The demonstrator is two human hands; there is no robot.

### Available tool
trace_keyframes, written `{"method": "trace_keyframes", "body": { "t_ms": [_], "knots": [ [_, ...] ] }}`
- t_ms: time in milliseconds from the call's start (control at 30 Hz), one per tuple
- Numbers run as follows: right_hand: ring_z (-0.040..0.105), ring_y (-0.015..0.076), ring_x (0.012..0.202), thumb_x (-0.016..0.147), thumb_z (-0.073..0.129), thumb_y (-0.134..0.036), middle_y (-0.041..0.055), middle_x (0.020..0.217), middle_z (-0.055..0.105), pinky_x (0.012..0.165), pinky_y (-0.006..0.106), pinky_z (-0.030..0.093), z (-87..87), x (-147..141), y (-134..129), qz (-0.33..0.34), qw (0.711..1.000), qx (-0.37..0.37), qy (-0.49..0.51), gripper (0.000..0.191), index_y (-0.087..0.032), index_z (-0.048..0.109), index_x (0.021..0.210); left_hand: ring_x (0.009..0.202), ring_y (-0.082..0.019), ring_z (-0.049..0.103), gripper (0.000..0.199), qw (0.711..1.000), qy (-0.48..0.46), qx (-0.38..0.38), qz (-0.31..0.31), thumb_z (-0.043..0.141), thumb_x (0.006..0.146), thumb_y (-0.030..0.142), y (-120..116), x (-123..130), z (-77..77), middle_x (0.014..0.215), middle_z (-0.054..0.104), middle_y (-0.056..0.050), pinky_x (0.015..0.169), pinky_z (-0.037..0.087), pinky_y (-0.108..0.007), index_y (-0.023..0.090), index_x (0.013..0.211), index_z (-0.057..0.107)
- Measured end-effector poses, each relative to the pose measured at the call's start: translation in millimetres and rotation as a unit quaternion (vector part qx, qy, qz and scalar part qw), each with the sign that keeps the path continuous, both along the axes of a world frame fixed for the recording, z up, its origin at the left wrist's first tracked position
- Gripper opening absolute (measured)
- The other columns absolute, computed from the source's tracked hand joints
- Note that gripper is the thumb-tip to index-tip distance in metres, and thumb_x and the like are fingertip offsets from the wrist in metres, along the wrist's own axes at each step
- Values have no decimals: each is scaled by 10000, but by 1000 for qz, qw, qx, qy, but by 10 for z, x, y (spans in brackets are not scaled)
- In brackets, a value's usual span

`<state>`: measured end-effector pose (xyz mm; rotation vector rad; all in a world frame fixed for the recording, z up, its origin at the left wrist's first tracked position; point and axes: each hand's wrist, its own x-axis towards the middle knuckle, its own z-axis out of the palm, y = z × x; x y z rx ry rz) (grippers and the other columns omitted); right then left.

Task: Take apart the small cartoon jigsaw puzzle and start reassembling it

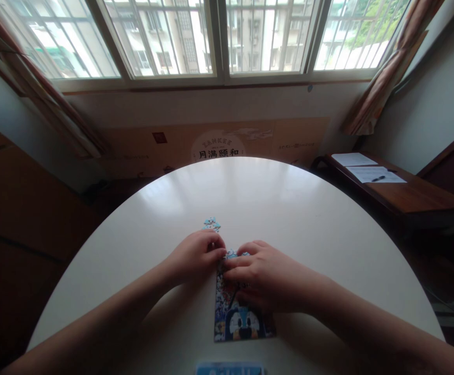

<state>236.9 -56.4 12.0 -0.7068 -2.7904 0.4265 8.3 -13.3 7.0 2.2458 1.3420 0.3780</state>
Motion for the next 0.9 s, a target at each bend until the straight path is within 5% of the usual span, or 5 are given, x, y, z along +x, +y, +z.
{"method": "trace_keyframes", "body": {
  "t_ms": [433, 633, 900],
  "knots": [
    [536, 279, 1212, 905, 612, -261, -6, 1354, 651, 1015, 464, 441, 18, -7, -7, -3, 1000, -4, -10, 391, -305, 641, 1292, 776, -196, 651, 143, 995, -69, -36, 65, 616, 854, 305, 71, -54, 34, 825, 737, -15, 711, 475, -314, 206, 824, 714],
    [540, 283, 1217, 898, 618, -254, 16, 1363, 651, 1017, 460, 433, 23, -6, 4, -4, 1000, -1, -1, 400, -304, 652, 1293, 824, -210, 695, 170, 987, -95, 31, 127, 609, 876, 327, 242, -287, 122, 888, 771, -29, 761, 509, -325, 212, 878, 734],
    [528, 289, 1227, 899, 622, -257, 3, 1375, 642, 1029, 468, 435, 27, -1, 7, -5, 1000, -9, -4, 394, -297, 648, 1290, 844, -207, 699, 173, 986, -46, 73, 144, 589, 877, 263, 317, -321, 5, 910, 774, -15, 782, 519, -321, 240, 952, 743]
  ]
}}
